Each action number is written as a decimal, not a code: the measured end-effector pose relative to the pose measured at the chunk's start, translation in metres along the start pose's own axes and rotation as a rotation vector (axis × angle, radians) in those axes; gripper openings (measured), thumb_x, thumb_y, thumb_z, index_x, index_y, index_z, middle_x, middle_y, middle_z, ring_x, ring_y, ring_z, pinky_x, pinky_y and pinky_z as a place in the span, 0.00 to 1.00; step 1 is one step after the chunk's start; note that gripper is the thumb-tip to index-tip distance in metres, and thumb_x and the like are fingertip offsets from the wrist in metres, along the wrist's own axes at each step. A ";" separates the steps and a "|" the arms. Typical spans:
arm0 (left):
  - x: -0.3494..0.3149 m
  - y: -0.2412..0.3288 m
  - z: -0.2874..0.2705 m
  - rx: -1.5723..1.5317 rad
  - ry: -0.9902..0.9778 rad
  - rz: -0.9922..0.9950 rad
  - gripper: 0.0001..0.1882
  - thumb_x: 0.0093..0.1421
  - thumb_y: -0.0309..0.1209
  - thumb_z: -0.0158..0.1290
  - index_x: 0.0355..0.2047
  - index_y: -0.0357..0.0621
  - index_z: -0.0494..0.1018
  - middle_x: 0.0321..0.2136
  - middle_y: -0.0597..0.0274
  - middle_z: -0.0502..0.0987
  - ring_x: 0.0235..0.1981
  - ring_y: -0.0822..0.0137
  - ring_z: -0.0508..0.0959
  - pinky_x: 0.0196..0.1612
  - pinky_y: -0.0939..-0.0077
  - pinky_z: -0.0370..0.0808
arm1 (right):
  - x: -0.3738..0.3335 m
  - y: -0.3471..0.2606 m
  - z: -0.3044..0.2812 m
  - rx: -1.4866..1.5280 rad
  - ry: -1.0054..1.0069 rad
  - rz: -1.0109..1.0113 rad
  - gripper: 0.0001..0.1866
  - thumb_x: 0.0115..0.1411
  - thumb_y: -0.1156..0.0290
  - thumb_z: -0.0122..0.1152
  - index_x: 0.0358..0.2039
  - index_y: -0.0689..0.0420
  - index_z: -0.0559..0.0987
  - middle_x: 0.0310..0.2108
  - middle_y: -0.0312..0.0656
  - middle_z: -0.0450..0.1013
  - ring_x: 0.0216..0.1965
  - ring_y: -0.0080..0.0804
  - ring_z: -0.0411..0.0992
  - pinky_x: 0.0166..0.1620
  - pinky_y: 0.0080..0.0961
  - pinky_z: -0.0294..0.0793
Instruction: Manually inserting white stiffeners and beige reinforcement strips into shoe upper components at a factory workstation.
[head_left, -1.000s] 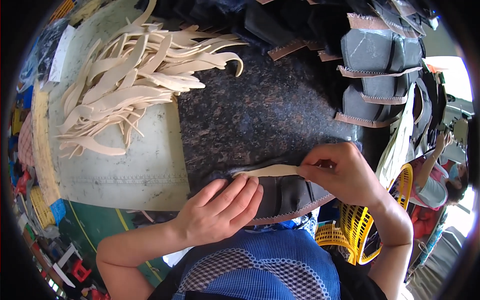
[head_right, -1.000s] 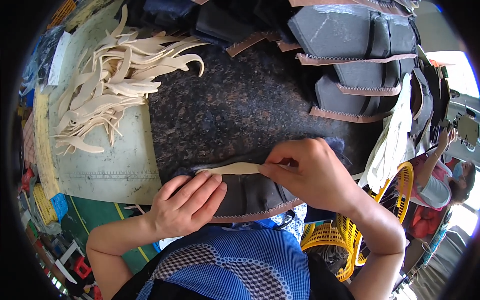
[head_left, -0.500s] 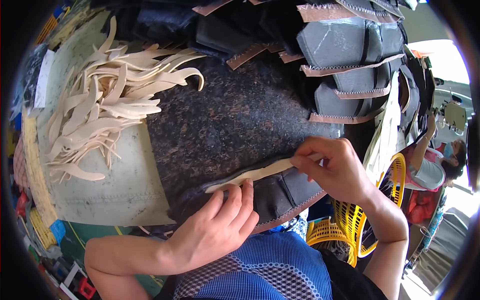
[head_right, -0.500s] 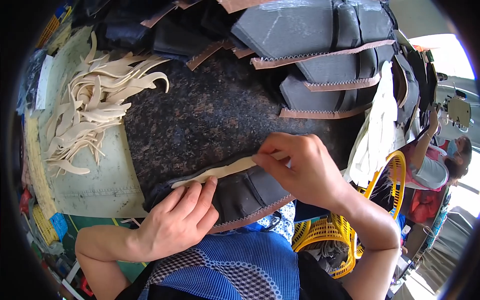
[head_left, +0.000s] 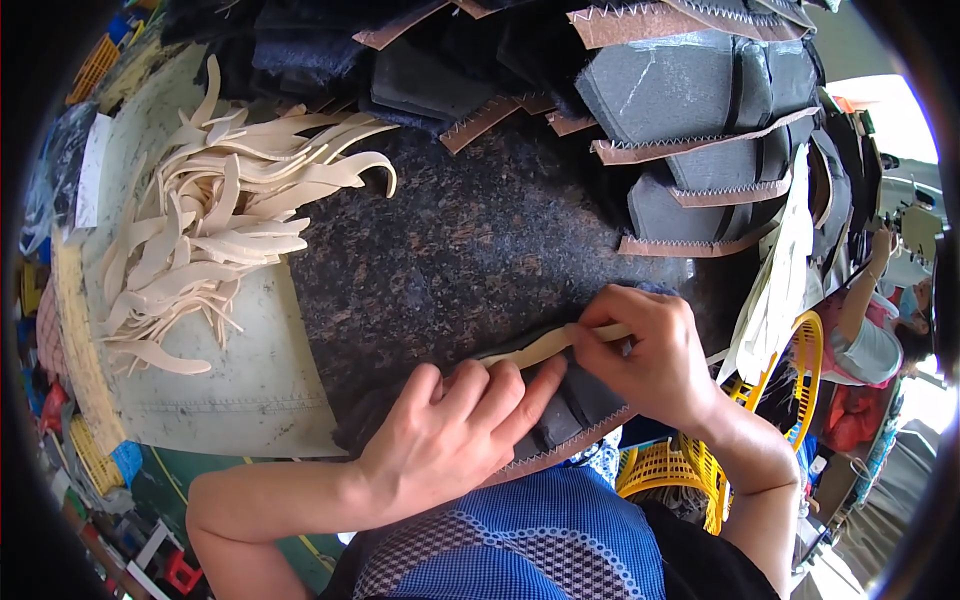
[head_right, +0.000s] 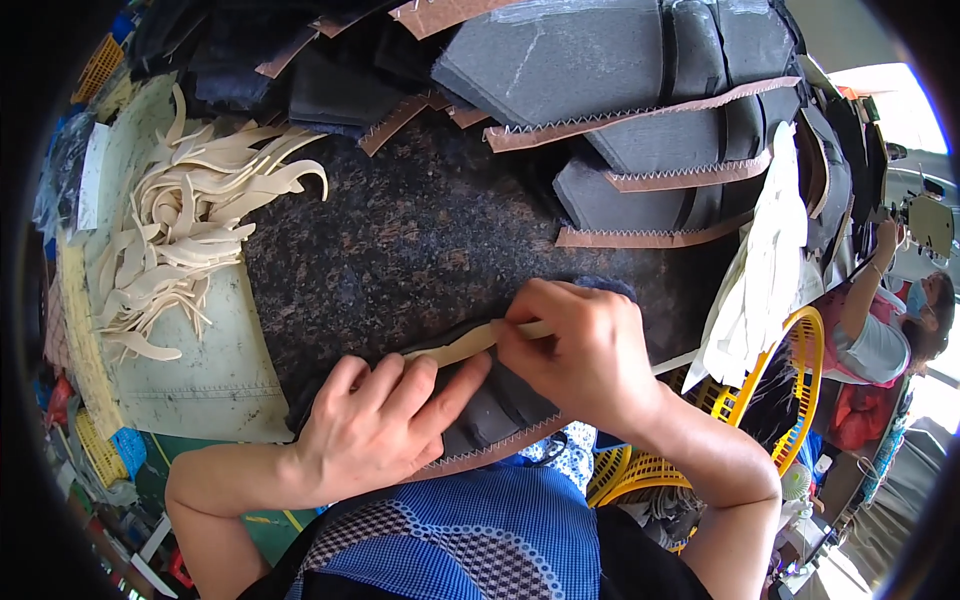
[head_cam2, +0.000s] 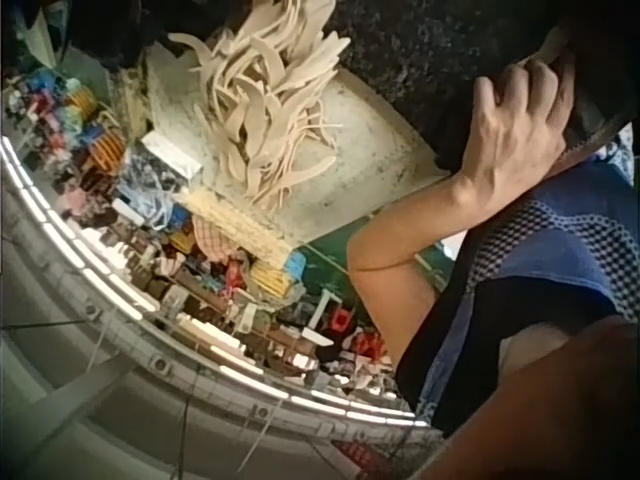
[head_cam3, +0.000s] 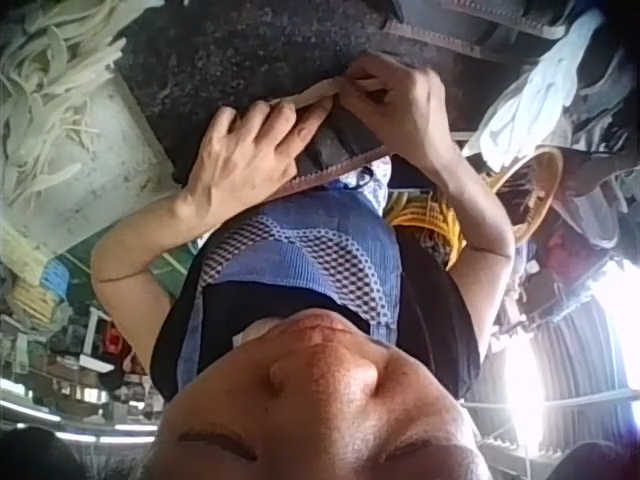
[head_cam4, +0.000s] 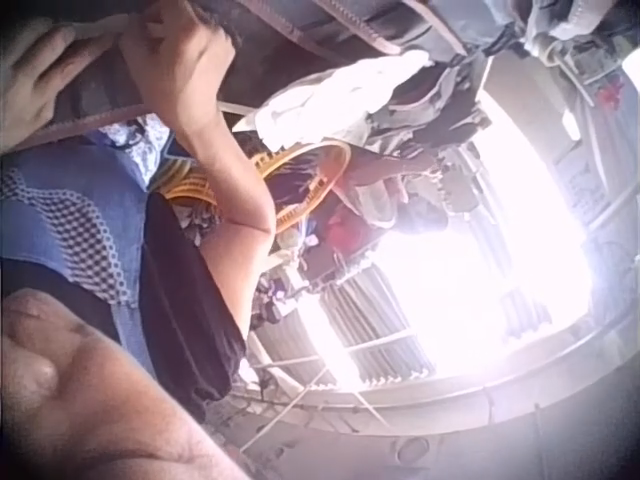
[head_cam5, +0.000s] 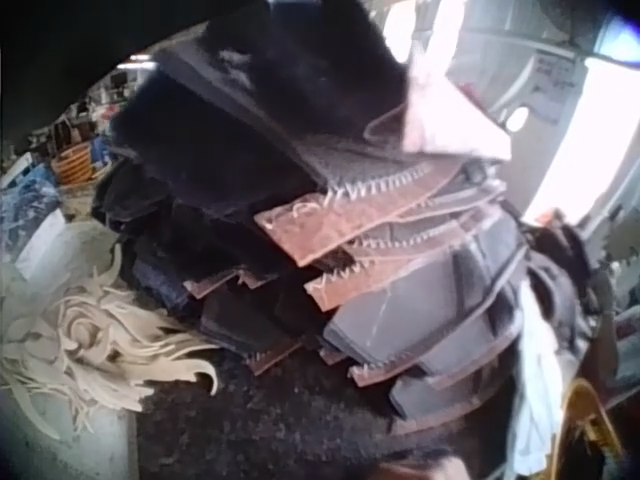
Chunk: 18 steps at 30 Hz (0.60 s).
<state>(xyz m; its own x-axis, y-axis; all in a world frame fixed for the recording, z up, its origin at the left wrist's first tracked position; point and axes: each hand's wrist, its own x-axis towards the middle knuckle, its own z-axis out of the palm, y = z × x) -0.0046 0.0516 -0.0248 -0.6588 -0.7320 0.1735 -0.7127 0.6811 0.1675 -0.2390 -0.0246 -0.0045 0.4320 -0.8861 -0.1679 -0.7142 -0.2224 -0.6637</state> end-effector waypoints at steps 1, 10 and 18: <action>0.005 -0.002 -0.003 -0.063 -0.061 -0.020 0.39 0.51 0.36 0.58 0.67 0.52 0.73 0.41 0.63 0.71 0.38 0.66 0.74 0.37 0.68 0.70 | 0.000 0.000 0.002 -0.135 0.046 -0.100 0.10 0.55 0.69 0.73 0.28 0.57 0.78 0.24 0.41 0.77 0.25 0.43 0.81 0.27 0.34 0.78; 0.005 -0.005 -0.002 -0.130 -0.099 -0.030 0.44 0.46 0.35 0.61 0.68 0.46 0.72 0.43 0.61 0.70 0.36 0.64 0.71 0.37 0.66 0.70 | -0.024 0.018 -0.020 0.050 0.120 0.010 0.08 0.59 0.77 0.74 0.30 0.62 0.80 0.26 0.43 0.77 0.24 0.34 0.80 0.28 0.27 0.78; 0.008 -0.004 -0.004 -0.022 -0.088 0.066 0.38 0.52 0.35 0.59 0.66 0.41 0.72 0.40 0.63 0.70 0.35 0.66 0.71 0.35 0.69 0.69 | -0.013 0.028 -0.022 0.118 0.136 0.189 0.16 0.57 0.74 0.76 0.37 0.60 0.74 0.21 0.41 0.72 0.22 0.32 0.75 0.27 0.28 0.72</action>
<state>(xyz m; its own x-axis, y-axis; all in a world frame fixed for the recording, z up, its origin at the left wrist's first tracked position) -0.0061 0.0435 -0.0201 -0.7233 -0.6833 0.0994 -0.6623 0.7273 0.1801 -0.2769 -0.0281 -0.0055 0.2128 -0.9558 -0.2029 -0.7024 -0.0053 -0.7117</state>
